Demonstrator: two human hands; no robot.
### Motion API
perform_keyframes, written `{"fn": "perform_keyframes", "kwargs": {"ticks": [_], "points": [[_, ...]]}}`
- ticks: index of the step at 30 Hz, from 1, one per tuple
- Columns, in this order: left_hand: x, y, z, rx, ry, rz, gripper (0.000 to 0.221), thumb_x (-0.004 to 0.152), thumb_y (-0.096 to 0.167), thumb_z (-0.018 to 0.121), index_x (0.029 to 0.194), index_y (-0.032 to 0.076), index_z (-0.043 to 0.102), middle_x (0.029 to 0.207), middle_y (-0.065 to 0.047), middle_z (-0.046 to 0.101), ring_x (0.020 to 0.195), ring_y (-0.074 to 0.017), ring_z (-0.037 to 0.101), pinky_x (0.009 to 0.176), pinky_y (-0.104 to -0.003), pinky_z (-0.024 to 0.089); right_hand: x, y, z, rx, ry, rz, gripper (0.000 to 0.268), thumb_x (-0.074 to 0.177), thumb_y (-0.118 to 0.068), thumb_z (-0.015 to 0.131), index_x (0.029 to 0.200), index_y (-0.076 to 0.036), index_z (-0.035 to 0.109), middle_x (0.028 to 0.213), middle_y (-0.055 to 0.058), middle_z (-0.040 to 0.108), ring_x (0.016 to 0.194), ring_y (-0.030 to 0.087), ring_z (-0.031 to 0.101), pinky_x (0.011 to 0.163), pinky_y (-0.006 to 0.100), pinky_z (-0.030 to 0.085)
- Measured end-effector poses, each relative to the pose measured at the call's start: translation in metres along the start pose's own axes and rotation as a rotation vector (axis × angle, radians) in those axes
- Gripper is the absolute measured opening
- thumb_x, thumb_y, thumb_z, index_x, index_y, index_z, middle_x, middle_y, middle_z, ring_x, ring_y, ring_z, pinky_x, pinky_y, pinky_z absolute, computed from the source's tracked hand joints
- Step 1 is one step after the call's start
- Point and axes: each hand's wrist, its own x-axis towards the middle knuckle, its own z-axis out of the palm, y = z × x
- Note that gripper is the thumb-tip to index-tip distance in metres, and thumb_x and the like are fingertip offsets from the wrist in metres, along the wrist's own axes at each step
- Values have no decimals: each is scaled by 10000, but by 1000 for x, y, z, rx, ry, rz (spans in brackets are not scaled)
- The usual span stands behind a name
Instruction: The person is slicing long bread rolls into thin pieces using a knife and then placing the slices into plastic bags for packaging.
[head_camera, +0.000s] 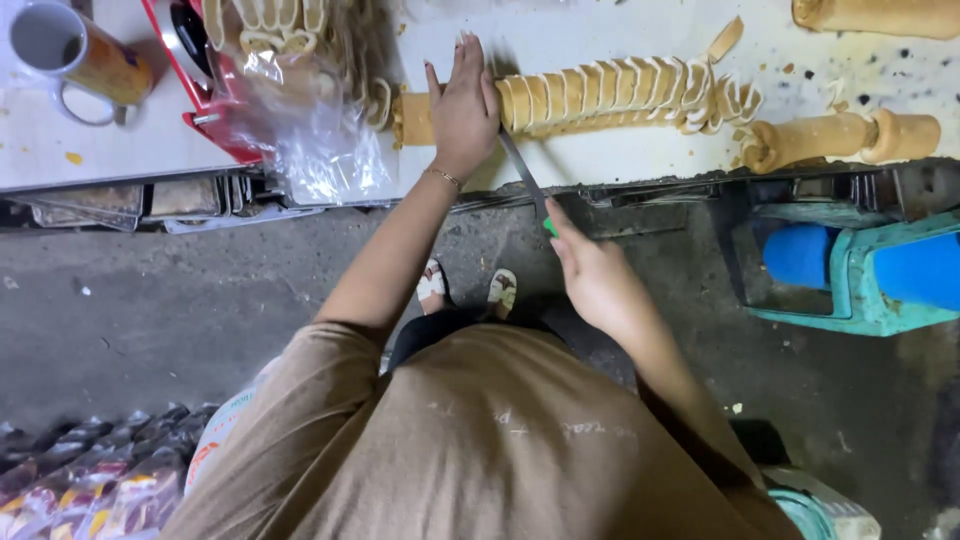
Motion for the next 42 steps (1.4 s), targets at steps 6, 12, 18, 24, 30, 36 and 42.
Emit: {"fn": "perform_keyframes", "kwargs": {"ticks": [6, 12, 18, 24, 30, 36, 42], "points": [[4, -11, 13, -40, 57, 38, 591, 1111, 355, 177, 1554, -17, 298, 1591, -222, 429, 1530, -320, 360, 1290, -534, 132, 91, -19, 15, 21, 89, -331, 525, 1080, -114, 316, 1600, -78, 254, 1620, 262, 311, 1455, 435, 365, 1148, 496, 358], [8, -11, 10, -79, 24, 12, 596, 1100, 345, 180, 1565, -13, 285, 1619, -175, 407, 1542, -278, 345, 1284, -540, 37, 15, 10, 12, -4, 79, -173, 506, 1083, -205, 368, 1585, -155, 404, 467, 115, 421, 336, 235, 358, 380, 412, 252], [1, -18, 18, -120, 17, 16, 560, 1117, 294, 221, 1568, -35, 264, 1627, -211, 368, 1545, -335, 333, 1293, -530, 108, 79, -10, 31, -67, 43, -198, 684, 1075, -44, 382, 1672, -254, 123, 560, 45, 325, 408, 172, 259, 430, 386, 209], [7, -21, 14, -112, 17, 90, 575, 1113, 348, 162, 1569, 27, 300, 1603, -190, 442, 1536, -316, 340, 1282, -537, 91, 49, 19, 36, -48, 83, -190, 535, 1079, -220, 389, 1611, -241, 337, 616, 302, 525, 496, 430, 496, 527, 460, 349], [3, -19, 17, -185, 3, 42, 590, 1105, 335, 196, 1553, -34, 301, 1600, -213, 410, 1513, -358, 384, 1271, -517, 243, 101, 41, 75, -114, 154, -281, 652, 1036, -51, 457, 1641, -193, 259, 580, 132, 483, 452, 295, 464, 468, 452, 338], [6, -38, 29, -180, 61, 117, 546, 1126, 338, 230, 1549, 22, 369, 1581, -201, 447, 1510, -355, 367, 1251, -530, 268, 81, 42, 72, -120, 128, -252, 590, 1071, -166, 439, 1632, -241, 272, 849, 376, 670, 670, 535, 646, 569, 508, 452], [6, -19, 10, -257, 17, 78, 579, 1100, 325, 205, 1517, -43, 367, 1545, -244, 477, 1447, -405, 477, 1257, -548, 247, 80, 58, 87, -82, 176, -314, 577, 1103, -189, 418, 1648, -222, 231, 470, 106, 449, 347, 255, 414, 392, 412, 326]]}}
